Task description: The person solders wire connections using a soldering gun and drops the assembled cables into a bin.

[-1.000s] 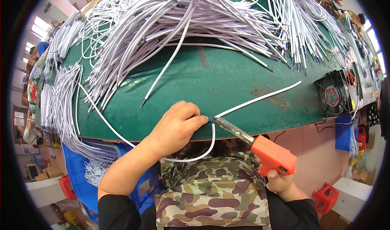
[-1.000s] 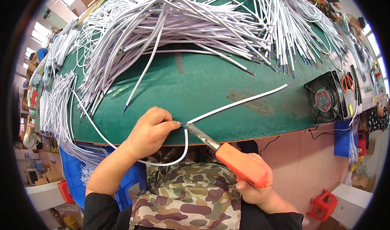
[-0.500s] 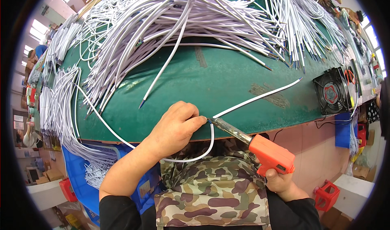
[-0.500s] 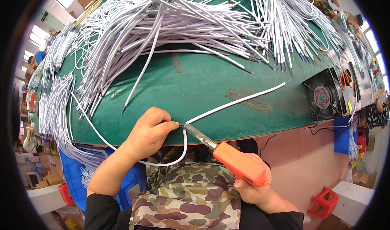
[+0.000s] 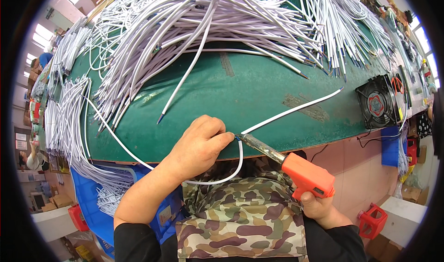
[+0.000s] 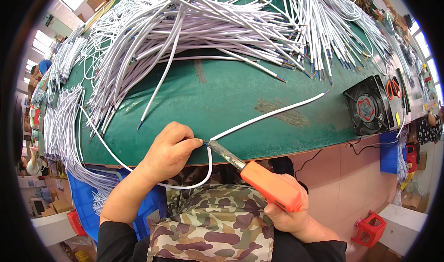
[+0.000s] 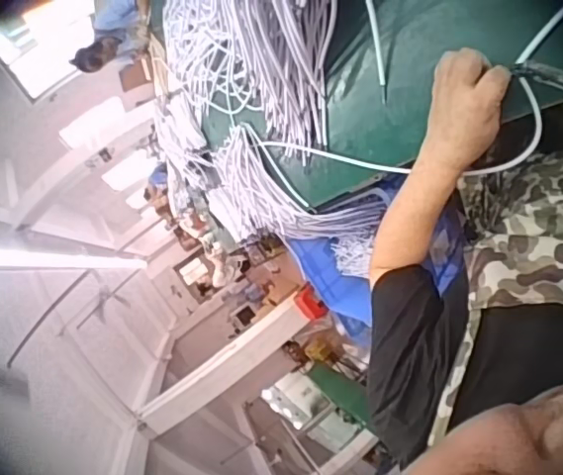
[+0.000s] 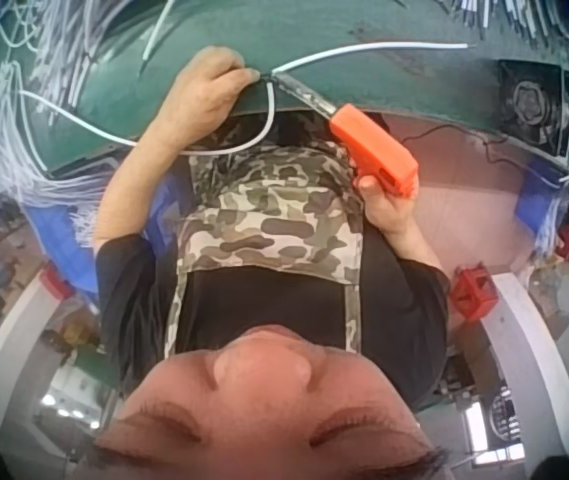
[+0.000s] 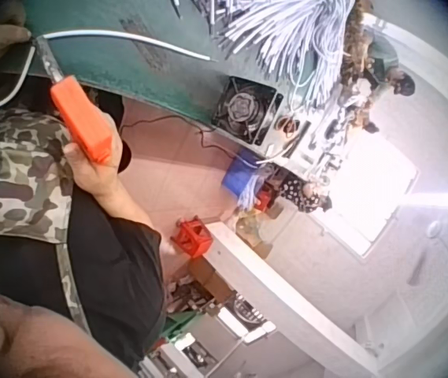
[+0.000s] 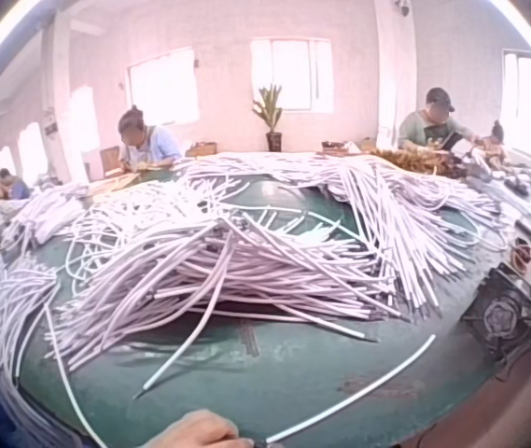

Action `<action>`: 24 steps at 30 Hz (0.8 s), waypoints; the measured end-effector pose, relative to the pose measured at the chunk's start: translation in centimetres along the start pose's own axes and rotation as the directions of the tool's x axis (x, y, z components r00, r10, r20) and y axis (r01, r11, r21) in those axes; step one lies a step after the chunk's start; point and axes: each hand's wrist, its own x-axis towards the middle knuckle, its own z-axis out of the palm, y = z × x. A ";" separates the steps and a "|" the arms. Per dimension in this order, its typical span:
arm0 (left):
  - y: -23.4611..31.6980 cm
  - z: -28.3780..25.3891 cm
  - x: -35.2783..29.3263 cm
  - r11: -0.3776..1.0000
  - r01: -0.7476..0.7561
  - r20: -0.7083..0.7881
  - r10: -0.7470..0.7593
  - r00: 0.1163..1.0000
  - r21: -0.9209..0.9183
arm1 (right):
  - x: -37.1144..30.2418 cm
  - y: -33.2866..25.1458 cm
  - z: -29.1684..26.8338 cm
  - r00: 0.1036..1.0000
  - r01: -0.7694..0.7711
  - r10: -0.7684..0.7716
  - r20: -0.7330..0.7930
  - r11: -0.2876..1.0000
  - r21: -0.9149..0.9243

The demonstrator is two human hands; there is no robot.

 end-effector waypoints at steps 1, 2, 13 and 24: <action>0.0 0.0 0.0 1.000 0.000 0.000 0.000 1.000 0.003 | -0.1 0.1 0.0 1.000 0.000 0.000 -0.001 1.000 0.000; 0.0 0.0 0.0 1.000 0.000 -0.002 0.000 1.000 0.004 | -0.1 0.1 0.0 1.000 0.017 -0.017 -0.002 1.000 -0.015; -0.1 0.1 -0.1 1.000 -0.013 -0.002 0.013 1.000 0.001 | -0.3 1.0 -0.3 0.995 0.105 -0.105 0.000 0.993 -0.045; 0.2 0.0 0.0 1.000 0.005 0.015 -0.006 1.000 0.013 | -0.6 0.1 -0.5 0.999 0.031 -0.032 -0.021 0.999 -0.017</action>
